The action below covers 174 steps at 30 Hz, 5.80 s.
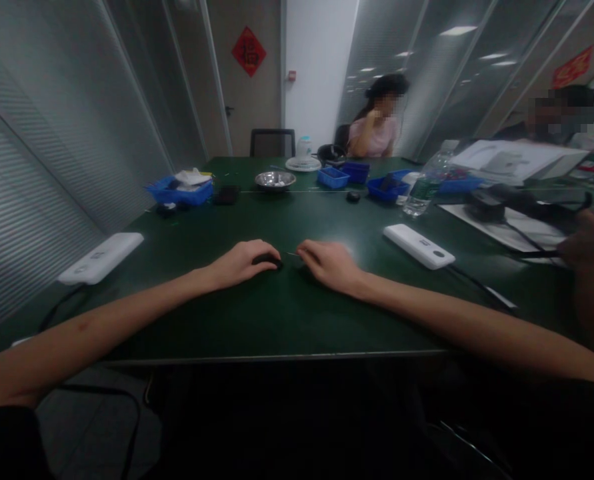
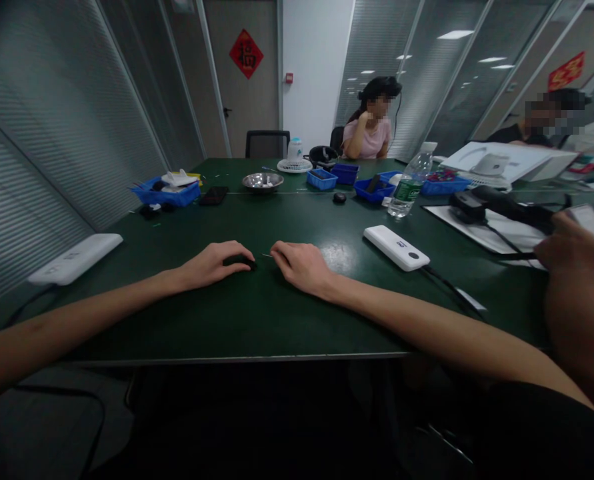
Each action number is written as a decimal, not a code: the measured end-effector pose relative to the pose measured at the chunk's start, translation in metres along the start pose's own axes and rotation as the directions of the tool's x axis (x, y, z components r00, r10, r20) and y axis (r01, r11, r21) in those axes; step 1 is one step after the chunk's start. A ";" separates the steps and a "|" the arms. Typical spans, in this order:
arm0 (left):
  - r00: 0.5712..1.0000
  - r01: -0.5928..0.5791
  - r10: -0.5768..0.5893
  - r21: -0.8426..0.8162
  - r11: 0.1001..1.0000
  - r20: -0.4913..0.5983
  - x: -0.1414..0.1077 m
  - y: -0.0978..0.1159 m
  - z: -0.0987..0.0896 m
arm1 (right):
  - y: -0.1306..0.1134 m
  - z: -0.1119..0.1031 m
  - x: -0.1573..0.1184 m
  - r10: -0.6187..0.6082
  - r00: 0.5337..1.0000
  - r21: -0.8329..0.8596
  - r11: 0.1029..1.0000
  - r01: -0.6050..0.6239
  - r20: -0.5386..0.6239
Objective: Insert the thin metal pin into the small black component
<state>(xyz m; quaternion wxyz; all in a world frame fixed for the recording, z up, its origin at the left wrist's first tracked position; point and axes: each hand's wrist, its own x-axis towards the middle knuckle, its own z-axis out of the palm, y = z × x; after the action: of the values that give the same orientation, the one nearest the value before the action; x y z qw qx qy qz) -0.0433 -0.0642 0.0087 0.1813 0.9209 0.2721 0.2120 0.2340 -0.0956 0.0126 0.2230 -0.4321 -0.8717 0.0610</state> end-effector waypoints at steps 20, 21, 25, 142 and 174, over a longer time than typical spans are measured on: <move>0.825 0.526 -0.450 0.173 0.833 -0.343 -0.043 -0.154 -0.083 | 0.001 -0.001 0.000 -0.045 0.999 0.042 0.998 0.044 0.018; 0.820 0.528 -0.455 0.149 0.836 -0.348 -0.043 -0.156 -0.083 | 0.000 -0.001 0.001 -0.042 0.999 0.047 0.998 0.041 0.019; 0.803 0.539 -0.492 0.057 0.840 -0.337 -0.041 -0.163 -0.083 | -0.001 -0.001 0.005 -0.040 0.999 0.040 0.998 0.039 0.031; 0.995 0.095 -0.092 -0.175 0.980 0.026 0.001 -0.015 -0.008 | -0.007 -0.001 -0.003 -0.138 0.990 -0.033 0.990 0.137 -0.027; 0.990 -0.020 0.050 -0.218 0.976 0.133 0.002 -0.016 -0.016 | -0.006 -0.001 -0.002 -0.074 0.997 -0.085 0.994 0.073 -0.018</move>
<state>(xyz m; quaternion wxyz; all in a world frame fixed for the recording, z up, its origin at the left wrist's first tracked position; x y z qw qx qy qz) -0.0562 -0.0469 0.0157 0.2951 0.9127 0.2181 0.1797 0.2309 -0.1008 0.0144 0.2159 -0.4094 -0.8864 0.0114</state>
